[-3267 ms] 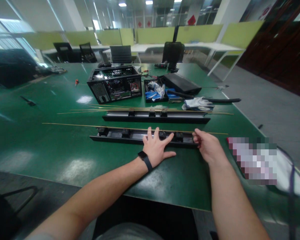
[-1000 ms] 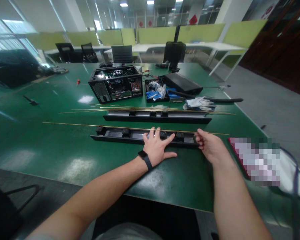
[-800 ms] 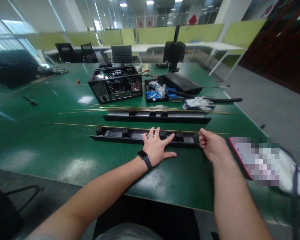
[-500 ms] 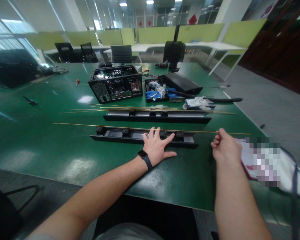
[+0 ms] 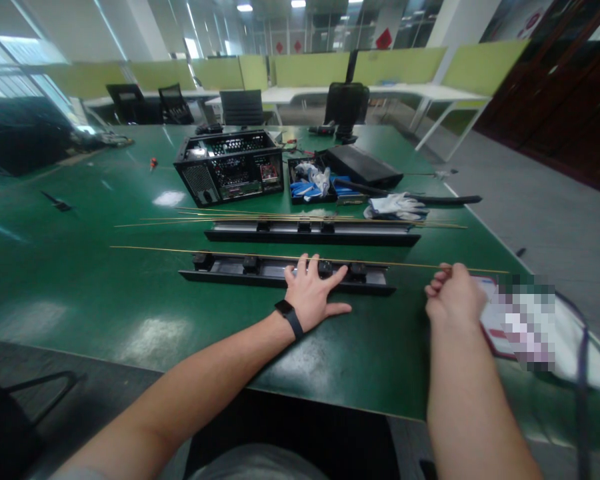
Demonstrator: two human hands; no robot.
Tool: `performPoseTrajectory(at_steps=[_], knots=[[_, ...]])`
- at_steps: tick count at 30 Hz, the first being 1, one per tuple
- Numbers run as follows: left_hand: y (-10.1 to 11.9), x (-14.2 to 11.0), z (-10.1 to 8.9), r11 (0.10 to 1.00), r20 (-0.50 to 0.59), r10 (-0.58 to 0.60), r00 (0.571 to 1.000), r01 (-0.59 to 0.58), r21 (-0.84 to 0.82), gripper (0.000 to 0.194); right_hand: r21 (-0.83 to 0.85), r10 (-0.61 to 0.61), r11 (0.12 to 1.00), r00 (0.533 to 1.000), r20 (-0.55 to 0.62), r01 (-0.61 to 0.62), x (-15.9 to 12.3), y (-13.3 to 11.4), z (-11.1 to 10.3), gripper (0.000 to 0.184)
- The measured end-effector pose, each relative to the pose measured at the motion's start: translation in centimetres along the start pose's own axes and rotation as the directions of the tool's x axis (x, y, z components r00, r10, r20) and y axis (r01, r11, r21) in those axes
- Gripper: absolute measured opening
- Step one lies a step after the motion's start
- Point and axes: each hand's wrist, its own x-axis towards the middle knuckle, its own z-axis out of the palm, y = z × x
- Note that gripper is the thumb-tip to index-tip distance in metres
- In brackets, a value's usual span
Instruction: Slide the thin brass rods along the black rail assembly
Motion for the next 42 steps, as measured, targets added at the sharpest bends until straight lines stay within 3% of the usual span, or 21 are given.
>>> performPoseTrajectory(at_steps=[3,6,8,11,28,37,42], knots=[[0.0,0.0,0.0,1.0,0.012,-0.004,1.0,0.004,0.0,0.087,0.007,0.016,1.0,1.0,-0.02,-0.016,-1.9,-0.2,1.3,0.017],[0.1,0.0,0.0,1.0,0.022,-0.008,1.0,0.008,0.002,0.088,-0.052,0.079,0.996,0.986,0.148,-0.072,-3.3,0.0,2.2,0.013],[0.1,0.0,0.0,1.0,0.024,-0.01,1.0,0.01,0.005,0.089,-0.13,0.145,0.985,0.953,0.265,-0.114,-3.8,0.4,2.5,0.011],[0.1,0.1,0.1,1.0,0.019,-0.01,1.0,0.01,0.011,0.089,-0.221,0.216,0.965,0.911,0.35,-0.143,-4.1,0.8,2.7,0.016],[0.0,0.1,0.2,1.0,0.012,0.001,1.0,-0.002,0.021,0.083,-0.197,0.184,0.973,0.911,0.369,-0.117,-3.0,1.0,2.2,0.017],[0.1,0.1,0.2,1.0,0.006,-0.006,1.0,0.006,0.019,0.082,-0.243,0.146,0.969,0.882,0.449,-0.037,-3.7,1.8,2.6,0.032],[0.1,0.1,0.0,1.0,0.017,-0.009,1.0,0.009,0.008,0.081,-0.238,0.167,0.969,0.894,0.415,-0.07,-3.9,1.7,2.6,0.029]])
